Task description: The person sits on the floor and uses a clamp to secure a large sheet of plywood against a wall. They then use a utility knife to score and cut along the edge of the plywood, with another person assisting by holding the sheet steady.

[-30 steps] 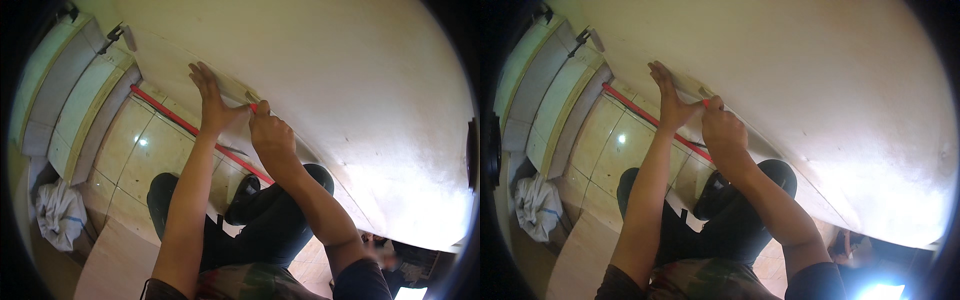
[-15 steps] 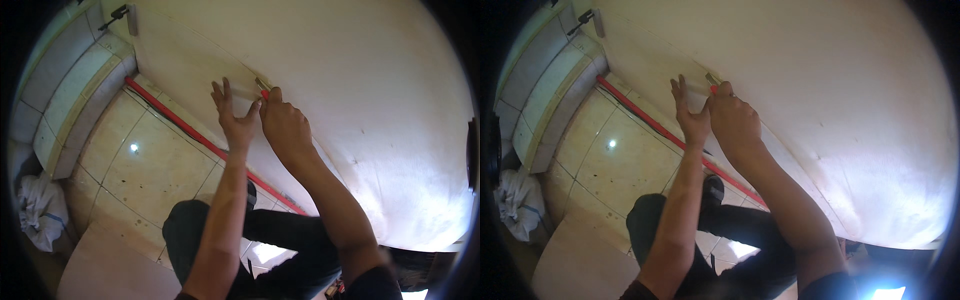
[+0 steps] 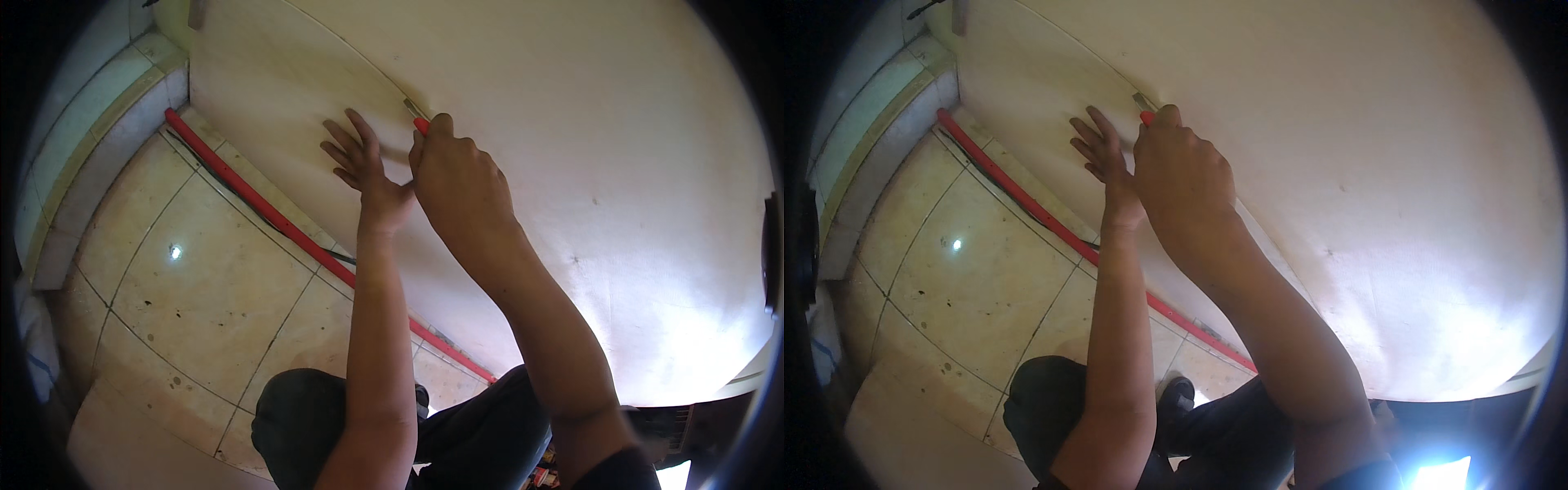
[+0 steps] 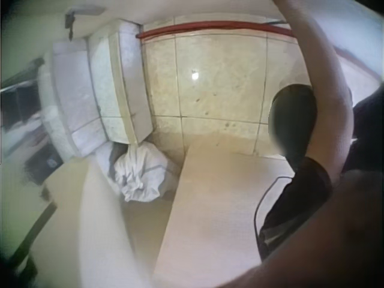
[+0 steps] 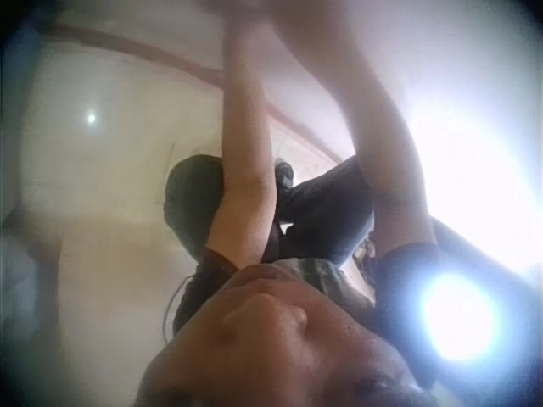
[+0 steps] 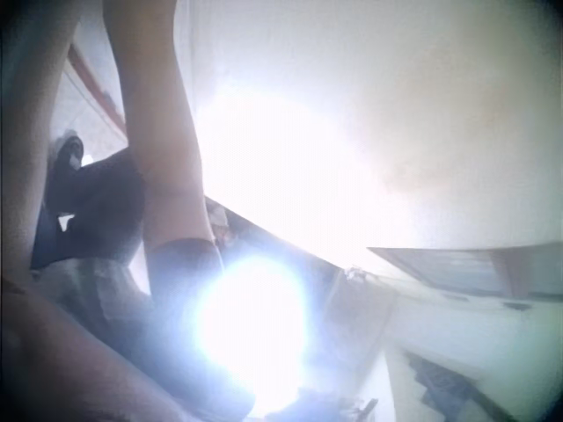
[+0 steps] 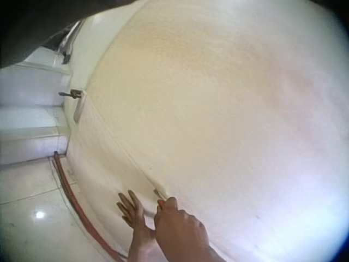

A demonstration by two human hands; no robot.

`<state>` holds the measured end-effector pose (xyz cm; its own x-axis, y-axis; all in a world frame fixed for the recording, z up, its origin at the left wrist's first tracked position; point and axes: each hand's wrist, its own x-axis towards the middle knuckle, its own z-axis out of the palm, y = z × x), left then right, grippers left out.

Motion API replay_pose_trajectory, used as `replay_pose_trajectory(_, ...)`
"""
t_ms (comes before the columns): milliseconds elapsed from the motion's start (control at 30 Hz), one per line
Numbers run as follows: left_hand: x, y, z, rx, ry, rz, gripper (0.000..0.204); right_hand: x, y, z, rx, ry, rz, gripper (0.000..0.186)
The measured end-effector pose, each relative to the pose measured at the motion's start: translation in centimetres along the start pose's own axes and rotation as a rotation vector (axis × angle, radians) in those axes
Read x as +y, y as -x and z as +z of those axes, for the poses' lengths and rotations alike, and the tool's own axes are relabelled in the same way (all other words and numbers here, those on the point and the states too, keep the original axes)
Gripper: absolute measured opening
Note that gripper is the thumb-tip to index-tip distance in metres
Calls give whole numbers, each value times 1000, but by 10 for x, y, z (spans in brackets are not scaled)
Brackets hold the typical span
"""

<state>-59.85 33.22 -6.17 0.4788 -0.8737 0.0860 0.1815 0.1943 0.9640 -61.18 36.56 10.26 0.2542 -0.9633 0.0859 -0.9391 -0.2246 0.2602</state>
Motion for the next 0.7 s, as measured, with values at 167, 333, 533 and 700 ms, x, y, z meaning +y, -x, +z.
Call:
replay_pose_trajectory(167, 0, 1, -1, -13, 60, -34, 129, 0, 1, -2, -13, 4, 4, 35)
replay_pose_trajectory(333, -3, -1, -2, -32, 65, -26, 132, 6, 14, 1, 3, 16, 44, 33)
replay_pose_trajectory(533, 2, 2, -5, -30, -1, -48, 135, 21, 42, -5, -98, -22, 154, 32)
replay_pose_trajectory(700, 2, 1, -1, -21, -27, -41, 136, 41, 61, -2, -115, 37, 172, 28)
